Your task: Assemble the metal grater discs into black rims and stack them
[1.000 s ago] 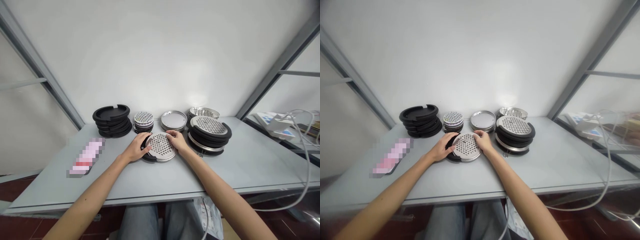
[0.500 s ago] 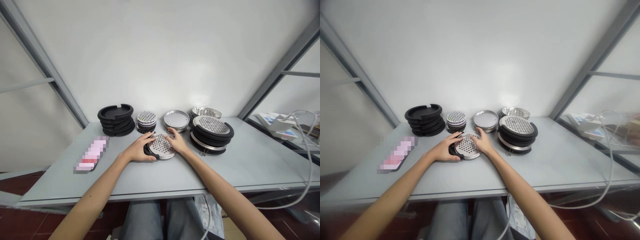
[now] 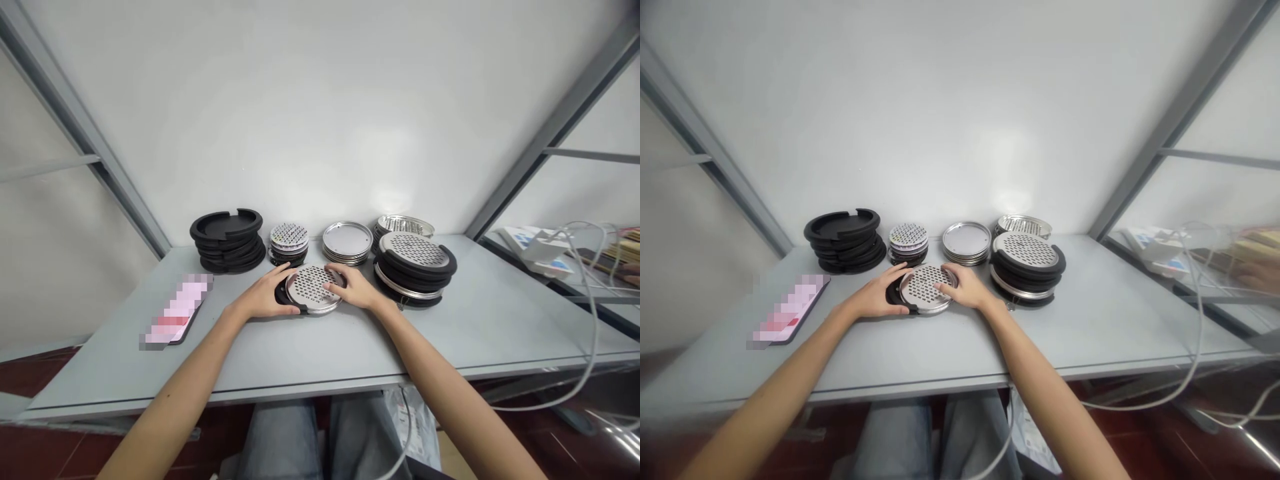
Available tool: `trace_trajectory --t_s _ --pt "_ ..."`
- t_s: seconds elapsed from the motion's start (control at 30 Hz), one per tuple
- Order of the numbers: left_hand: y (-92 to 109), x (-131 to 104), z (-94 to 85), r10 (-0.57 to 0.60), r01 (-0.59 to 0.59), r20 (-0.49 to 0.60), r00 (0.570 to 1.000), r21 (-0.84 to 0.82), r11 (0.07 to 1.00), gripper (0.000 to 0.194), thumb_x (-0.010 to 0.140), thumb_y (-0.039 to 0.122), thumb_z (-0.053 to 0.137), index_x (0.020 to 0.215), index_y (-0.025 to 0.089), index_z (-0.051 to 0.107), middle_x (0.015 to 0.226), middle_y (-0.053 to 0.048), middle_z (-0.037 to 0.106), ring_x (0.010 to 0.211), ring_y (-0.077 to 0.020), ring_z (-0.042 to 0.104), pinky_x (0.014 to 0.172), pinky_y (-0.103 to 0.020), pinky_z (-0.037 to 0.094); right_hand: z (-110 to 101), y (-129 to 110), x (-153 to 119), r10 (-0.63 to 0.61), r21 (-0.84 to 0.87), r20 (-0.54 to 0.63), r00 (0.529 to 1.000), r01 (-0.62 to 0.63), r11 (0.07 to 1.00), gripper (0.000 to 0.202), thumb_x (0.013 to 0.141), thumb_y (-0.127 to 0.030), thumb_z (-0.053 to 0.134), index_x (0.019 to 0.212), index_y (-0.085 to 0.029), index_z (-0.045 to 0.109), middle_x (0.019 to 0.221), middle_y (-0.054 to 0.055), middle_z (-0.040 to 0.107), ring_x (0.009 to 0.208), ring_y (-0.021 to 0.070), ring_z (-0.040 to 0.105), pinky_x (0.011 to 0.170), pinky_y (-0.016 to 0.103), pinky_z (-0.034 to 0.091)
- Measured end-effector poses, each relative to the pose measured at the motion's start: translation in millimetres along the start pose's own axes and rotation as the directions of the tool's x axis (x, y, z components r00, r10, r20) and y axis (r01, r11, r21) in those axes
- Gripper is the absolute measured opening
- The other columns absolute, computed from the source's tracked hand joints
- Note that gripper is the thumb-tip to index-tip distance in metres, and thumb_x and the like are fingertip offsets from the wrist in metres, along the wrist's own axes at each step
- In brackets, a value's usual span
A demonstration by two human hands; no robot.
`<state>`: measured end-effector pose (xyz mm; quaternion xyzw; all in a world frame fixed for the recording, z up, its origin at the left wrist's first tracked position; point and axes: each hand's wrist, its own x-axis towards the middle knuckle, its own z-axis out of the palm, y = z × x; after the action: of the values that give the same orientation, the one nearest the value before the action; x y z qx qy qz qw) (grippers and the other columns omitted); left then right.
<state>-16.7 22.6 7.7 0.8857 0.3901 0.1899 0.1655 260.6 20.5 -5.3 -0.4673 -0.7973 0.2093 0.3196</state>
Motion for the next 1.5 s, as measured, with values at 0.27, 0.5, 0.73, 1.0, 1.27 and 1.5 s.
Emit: trace_trajectory --t_s 0.27,0.5,0.73,1.0,1.27,1.5 --pt "-5 1 2.5 0.011 -0.011 -0.022 1.000 -0.024 1.000 0.101 0.058 0.061 0.079 0.144 0.021 0.041 0.152 -0.015 0.035 0.138 -0.0351 0.037 0.112 -0.047 0.033 2 2 -5 -0.009 0.030 0.241 0.971 0.002 1.000 0.116 0.052 -0.061 0.082 0.147 -0.014 0.035 0.157 0.022 0.019 0.144 0.0356 0.021 0.116 0.050 0.021" --pt "0 -4 6.4 0.067 -0.067 -0.009 0.998 -0.074 0.995 0.106 0.059 0.062 0.079 0.147 0.023 0.034 0.154 -0.014 0.032 0.141 -0.0340 0.031 0.114 -0.048 0.030 4 -1 -8 -0.076 0.070 0.211 0.974 0.063 0.996 0.120 0.049 -0.058 0.084 0.148 -0.017 0.032 0.155 0.020 0.025 0.142 0.0341 0.028 0.116 0.049 0.022" --pt "4 -5 7.2 0.065 -0.066 -0.012 0.998 -0.077 0.995 0.106 0.060 0.065 0.078 0.147 0.022 0.035 0.155 -0.014 0.030 0.142 -0.0341 0.030 0.115 -0.048 0.029 10 -4 -6 -0.091 0.076 0.208 0.974 0.077 0.994 0.125 0.048 -0.061 0.083 0.150 -0.014 0.027 0.155 0.019 0.026 0.142 0.0336 0.028 0.117 0.047 0.023" --pt "-9 -7 -7.1 -0.019 0.019 0.002 1.000 -0.016 1.000 0.113 0.054 0.066 0.079 0.146 0.016 0.037 0.149 -0.017 0.040 0.137 -0.0360 0.038 0.114 -0.048 0.031 -7 6 -4 -0.027 0.058 0.203 0.979 0.016 0.998 0.121 0.047 -0.058 0.085 0.146 -0.011 0.034 0.149 0.021 0.038 0.137 0.0352 0.037 0.115 0.049 0.026" --pt "-10 -8 -2.6 -0.019 0.018 -0.018 1.000 -0.051 0.999 0.110 0.055 0.065 0.080 0.145 0.019 0.038 0.146 -0.015 0.045 0.132 -0.0356 0.044 0.111 -0.047 0.035 -7 7 -5 -0.017 0.064 0.235 0.972 0.002 0.998 0.117 0.049 -0.055 0.085 0.146 -0.011 0.035 0.147 0.020 0.041 0.135 0.0343 0.041 0.114 0.048 0.029" --pt "-10 -9 0.7 -0.032 0.026 -0.055 0.998 -0.103 0.994 0.111 0.053 0.064 0.081 0.146 0.021 0.038 0.146 -0.012 0.045 0.132 -0.0358 0.044 0.111 -0.047 0.036 -4 9 -4 -0.028 0.082 0.203 0.979 0.011 0.997 0.115 0.047 -0.053 0.086 0.144 -0.014 0.039 0.144 0.018 0.046 0.132 0.0354 0.045 0.112 0.049 0.032"
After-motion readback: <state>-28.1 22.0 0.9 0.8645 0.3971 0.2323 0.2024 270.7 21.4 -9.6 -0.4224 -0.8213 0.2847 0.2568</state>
